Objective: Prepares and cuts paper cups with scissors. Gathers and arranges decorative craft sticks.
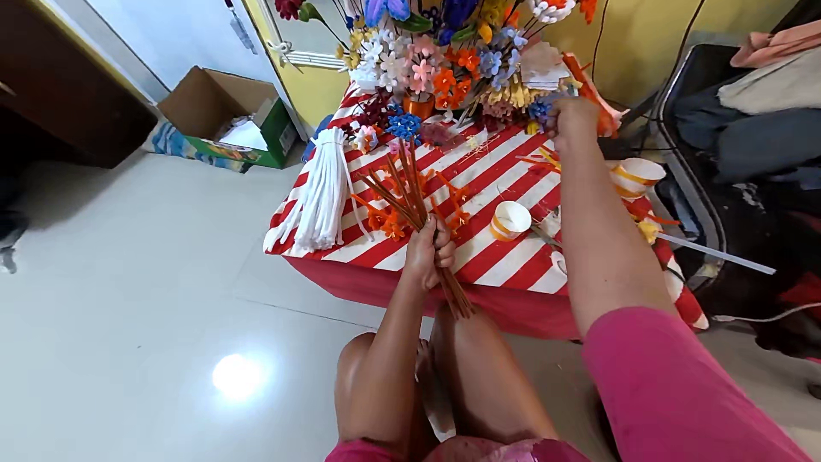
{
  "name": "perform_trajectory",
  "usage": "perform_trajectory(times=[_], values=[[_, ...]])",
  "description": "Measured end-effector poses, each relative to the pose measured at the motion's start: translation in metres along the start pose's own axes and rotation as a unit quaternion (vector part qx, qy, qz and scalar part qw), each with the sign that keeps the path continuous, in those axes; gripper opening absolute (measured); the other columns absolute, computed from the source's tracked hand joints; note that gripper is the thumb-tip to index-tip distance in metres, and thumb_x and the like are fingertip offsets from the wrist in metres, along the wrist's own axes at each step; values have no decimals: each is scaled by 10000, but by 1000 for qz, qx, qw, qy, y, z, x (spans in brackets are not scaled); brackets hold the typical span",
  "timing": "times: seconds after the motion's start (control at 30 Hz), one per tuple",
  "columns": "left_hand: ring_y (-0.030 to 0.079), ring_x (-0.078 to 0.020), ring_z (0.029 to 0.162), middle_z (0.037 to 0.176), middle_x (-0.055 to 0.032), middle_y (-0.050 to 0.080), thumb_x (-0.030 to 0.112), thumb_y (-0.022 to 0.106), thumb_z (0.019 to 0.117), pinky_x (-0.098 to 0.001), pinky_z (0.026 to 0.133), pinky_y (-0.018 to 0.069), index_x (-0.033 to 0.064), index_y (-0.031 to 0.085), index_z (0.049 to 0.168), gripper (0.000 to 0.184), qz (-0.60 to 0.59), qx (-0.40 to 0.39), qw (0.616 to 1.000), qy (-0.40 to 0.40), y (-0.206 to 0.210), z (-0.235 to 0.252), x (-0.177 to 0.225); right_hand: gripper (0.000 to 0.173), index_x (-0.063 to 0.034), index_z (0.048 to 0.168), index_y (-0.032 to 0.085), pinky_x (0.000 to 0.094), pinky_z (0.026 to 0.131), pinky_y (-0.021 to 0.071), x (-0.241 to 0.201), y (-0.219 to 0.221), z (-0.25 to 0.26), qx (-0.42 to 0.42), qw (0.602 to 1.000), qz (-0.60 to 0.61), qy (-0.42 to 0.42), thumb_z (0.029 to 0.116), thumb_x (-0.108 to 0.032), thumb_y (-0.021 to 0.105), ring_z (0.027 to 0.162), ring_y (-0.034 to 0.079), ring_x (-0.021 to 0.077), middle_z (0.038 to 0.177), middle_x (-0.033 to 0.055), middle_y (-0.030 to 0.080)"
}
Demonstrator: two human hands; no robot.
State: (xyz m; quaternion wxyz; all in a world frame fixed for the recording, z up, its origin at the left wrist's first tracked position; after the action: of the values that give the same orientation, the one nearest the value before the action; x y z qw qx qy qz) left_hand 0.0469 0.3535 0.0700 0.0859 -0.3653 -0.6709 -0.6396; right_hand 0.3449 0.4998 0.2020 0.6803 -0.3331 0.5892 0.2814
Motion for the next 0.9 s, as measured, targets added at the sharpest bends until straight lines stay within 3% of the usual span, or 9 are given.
perform_trajectory(times=[0.07,0.1,0.13,0.2,0.33,0.43,0.57,0.9], values=[[348,-29,362,503,54,402,271,156,1139,-156,364,320,117,465,796,486,-3,-11,1000,-2,0,1,0,283,17,1176,585,355,639,485,22,8,26,1,996,-87,-2,904,-61,606,730,532,160,950,97,569],[353,-24,365,505,57,401,257,167,1138,-153,367,325,111,473,806,474,-5,-19,1000,-4,0,1,-1,414,53,1278,569,443,777,524,28,11,36,0,992,-128,-22,881,-33,650,909,588,240,1112,180,602],[359,-18,367,505,60,400,236,185,1135,-150,371,332,105,485,821,454,-8,-30,1000,-6,0,1,-2,535,71,1378,535,546,967,513,33,12,43,-4,984,-175,-38,878,-39,690,1164,605,347,1305,261,595],[380,-17,377,522,63,408,203,234,1129,-145,384,363,92,497,867,387,-6,-52,999,-15,3,0,-4,585,95,1397,520,659,1085,402,41,13,54,0,964,-258,-58,886,-101,724,1334,512,461,1396,328,546],[429,-27,408,571,51,455,171,280,1115,-152,411,410,91,518,925,315,-26,-86,996,-25,6,-1,-5,531,122,1288,587,704,1029,419,62,18,66,7,931,-365,3,916,-234,715,1284,541,510,1332,354,579],[448,-26,418,580,50,470,172,286,1109,-154,417,422,93,533,933,314,-33,-91,995,-24,6,1,-4,553,85,1262,620,736,993,415,72,25,76,-4,929,-370,10,872,-280,761,1264,549,526,1304,347,599],[456,-28,428,592,49,476,173,294,1103,-154,427,429,92,540,945,303,-35,-96,994,-26,7,4,-5,531,8,1265,659,730,1053,358,78,31,80,8,937,-347,27,865,-327,758,1313,520,484,1337,293,607],[478,-32,443,606,47,497,182,335,1091,-160,440,442,95,552,971,263,-31,-112,993,-19,6,3,-5,467,22,1260,639,669,988,449,75,34,73,56,939,-333,69,902,-274,686,1260,585,441,1312,275,626]])
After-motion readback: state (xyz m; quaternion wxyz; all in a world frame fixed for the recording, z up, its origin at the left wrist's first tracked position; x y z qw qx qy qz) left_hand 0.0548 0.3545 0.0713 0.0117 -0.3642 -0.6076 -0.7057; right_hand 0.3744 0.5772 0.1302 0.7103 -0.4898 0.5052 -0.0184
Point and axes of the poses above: each hand's wrist, its own z-axis towards the middle knuckle, its own y-axis out of the palm, x = y × z, the point moved 9 cm from there along z, towards the middle knuckle
